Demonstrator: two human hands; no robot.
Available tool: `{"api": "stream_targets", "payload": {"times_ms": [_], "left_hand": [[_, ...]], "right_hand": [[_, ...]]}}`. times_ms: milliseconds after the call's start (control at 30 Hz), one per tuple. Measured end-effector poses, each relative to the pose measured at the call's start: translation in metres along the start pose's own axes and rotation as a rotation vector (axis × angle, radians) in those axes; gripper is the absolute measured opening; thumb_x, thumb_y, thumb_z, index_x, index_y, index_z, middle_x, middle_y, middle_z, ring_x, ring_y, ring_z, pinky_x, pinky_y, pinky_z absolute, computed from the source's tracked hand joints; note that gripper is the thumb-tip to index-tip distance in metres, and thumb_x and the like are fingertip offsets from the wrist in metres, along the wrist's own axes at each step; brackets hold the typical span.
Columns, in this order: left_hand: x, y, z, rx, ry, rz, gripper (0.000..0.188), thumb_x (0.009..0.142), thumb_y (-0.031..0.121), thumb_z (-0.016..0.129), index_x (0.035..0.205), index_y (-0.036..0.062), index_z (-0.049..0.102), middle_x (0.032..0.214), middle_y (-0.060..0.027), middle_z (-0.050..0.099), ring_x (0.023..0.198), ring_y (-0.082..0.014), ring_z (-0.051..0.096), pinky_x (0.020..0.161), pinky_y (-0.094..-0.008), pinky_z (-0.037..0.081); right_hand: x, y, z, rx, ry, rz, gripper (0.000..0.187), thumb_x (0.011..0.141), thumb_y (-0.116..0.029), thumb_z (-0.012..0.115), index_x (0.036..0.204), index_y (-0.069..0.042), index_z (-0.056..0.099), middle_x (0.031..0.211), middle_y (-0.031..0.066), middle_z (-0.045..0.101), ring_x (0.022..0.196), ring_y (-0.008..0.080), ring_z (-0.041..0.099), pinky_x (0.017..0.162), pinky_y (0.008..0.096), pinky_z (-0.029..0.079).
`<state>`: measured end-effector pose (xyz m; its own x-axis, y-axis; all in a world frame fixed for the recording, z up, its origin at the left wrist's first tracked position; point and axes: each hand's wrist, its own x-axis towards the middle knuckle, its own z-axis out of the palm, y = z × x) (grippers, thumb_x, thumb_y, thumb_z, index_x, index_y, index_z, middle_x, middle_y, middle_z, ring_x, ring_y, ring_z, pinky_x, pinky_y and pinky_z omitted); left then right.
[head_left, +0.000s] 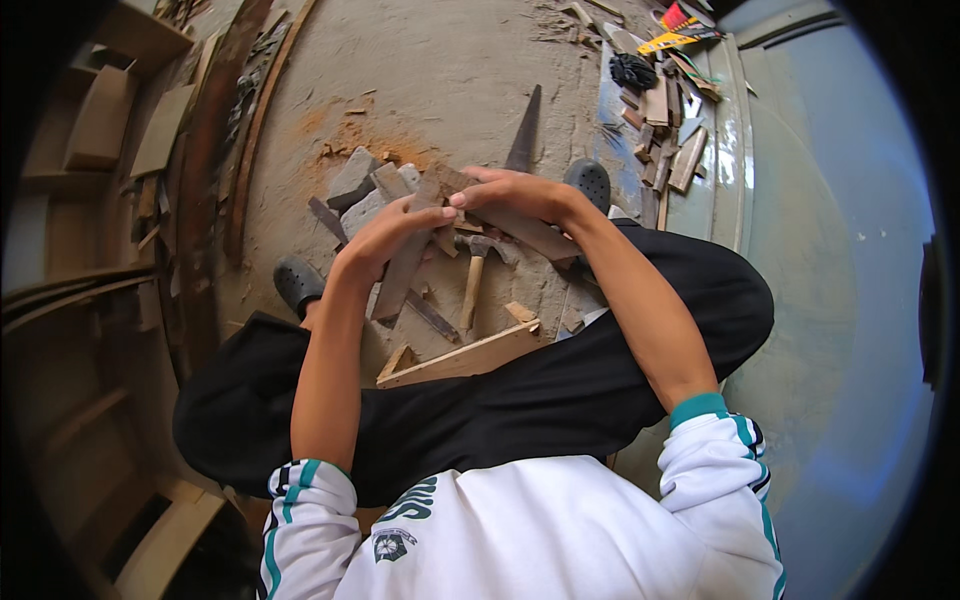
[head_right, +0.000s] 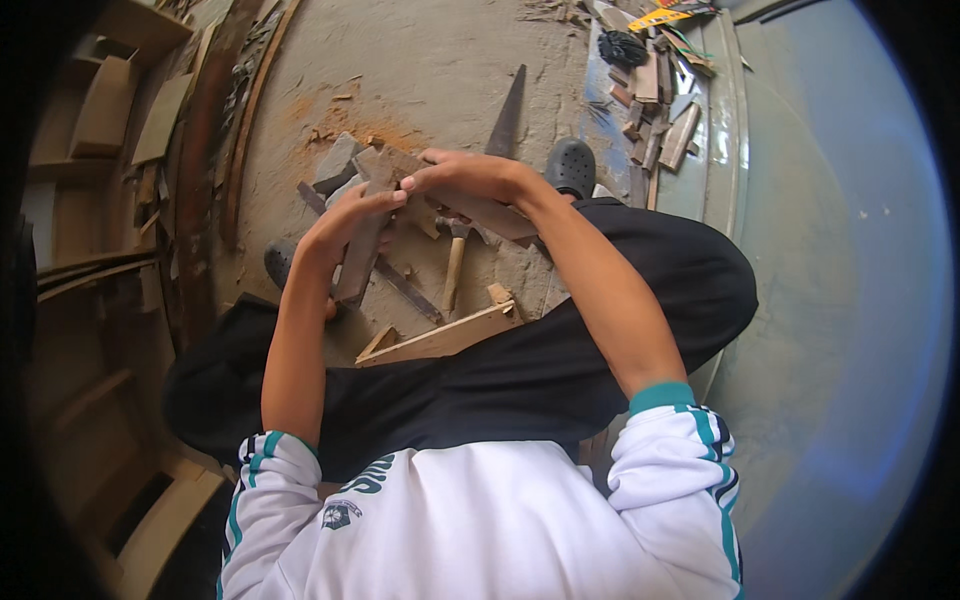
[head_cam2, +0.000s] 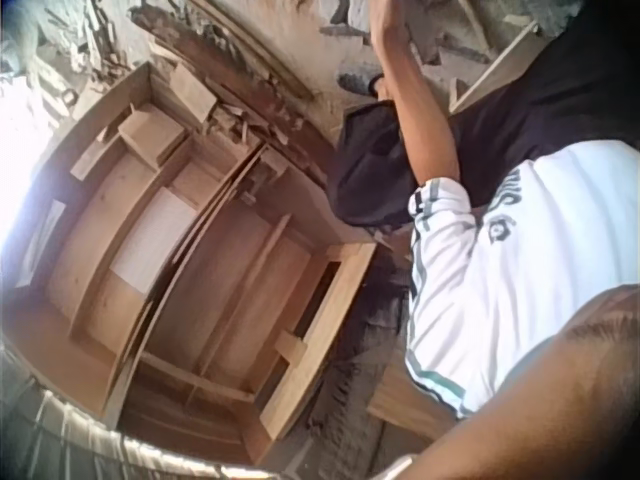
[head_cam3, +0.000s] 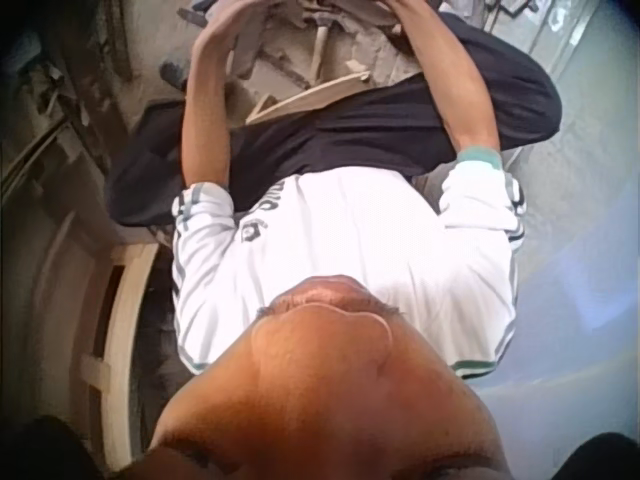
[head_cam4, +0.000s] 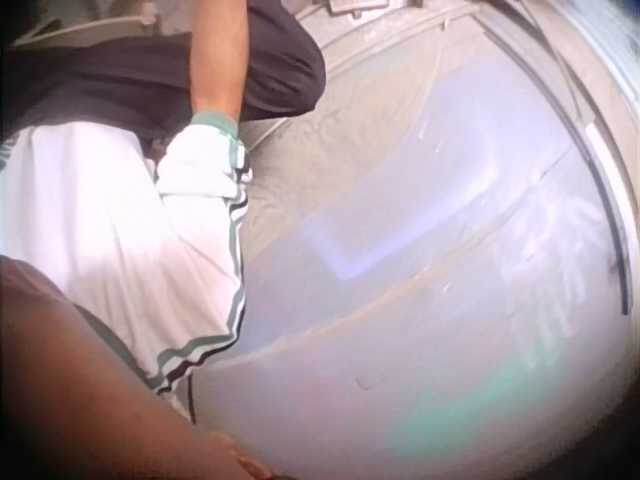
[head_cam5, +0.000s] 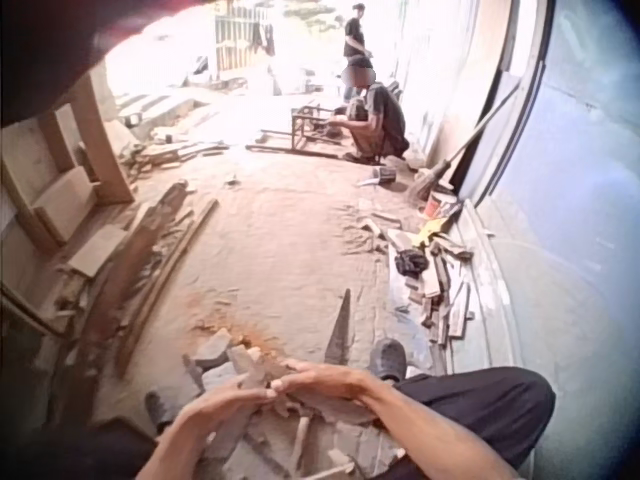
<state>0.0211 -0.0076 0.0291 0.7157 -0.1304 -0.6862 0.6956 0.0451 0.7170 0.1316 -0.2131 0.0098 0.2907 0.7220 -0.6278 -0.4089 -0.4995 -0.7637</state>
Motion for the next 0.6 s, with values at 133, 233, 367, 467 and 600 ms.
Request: {"api": "stream_targets", "payload": {"times_ms": [133,233,367,467,600], "left_hand": [[0.014,-0.010,-0.011,0.020,-0.103,-0.020,0.062,0.083,0.049,0.074,0.118,-0.0013,0.061,0.092,-0.0072,0.062,0.072,-0.0126,0.061,0.059,-0.0269,0.051],[0.019,-0.017,-0.011,-0.024,-0.129,0.007,0.052,0.085,0.049,0.072,0.105,0.0010,0.067,0.088,-0.0058,0.063,0.070,-0.0120,0.060,0.061,-0.0252,0.051],[0.017,-0.014,-0.009,-0.059,-0.174,0.003,0.042,0.086,0.045,0.072,0.095,0.0043,0.068,0.081,-0.0049,0.063,0.069,-0.0125,0.060,0.062,-0.0249,0.049],[0.018,-0.017,-0.012,-0.091,-0.174,0.008,0.041,0.084,0.044,0.073,0.096,0.0051,0.068,0.080,-0.0046,0.063,0.068,-0.0127,0.060,0.061,-0.0262,0.048],[0.014,-0.015,-0.005,-0.059,-0.126,0.050,0.039,0.087,0.043,0.070,0.096,0.0056,0.066,0.078,-0.0038,0.061,0.065,-0.0128,0.058,0.060,-0.0268,0.047]], "right_hand": [[-0.012,-0.003,0.006,-0.044,0.107,0.007,0.102,0.081,-0.053,0.073,0.151,0.007,0.032,0.118,0.0204,0.061,0.102,0.0204,0.061,0.076,0.0296,0.053],[-0.007,-0.003,0.002,-0.034,0.054,0.031,0.113,0.078,-0.054,0.075,0.156,0.007,0.022,0.133,0.0253,0.057,0.100,0.0212,0.063,0.077,0.0300,0.053],[-0.006,0.000,0.003,-0.037,0.115,-0.011,0.104,0.079,-0.048,0.076,0.155,0.004,0.027,0.117,0.0179,0.063,0.085,0.0179,0.063,0.069,0.0299,0.052],[-0.010,-0.012,0.006,0.004,0.027,0.012,0.107,0.080,-0.041,0.077,0.159,0.003,0.020,0.113,0.0158,0.064,0.079,0.0173,0.063,0.069,0.0309,0.053],[-0.010,-0.009,0.005,0.011,0.020,-0.007,0.092,0.082,-0.037,0.076,0.155,-0.004,0.031,0.101,0.0095,0.063,0.076,0.0168,0.062,0.067,0.0306,0.051]]}}
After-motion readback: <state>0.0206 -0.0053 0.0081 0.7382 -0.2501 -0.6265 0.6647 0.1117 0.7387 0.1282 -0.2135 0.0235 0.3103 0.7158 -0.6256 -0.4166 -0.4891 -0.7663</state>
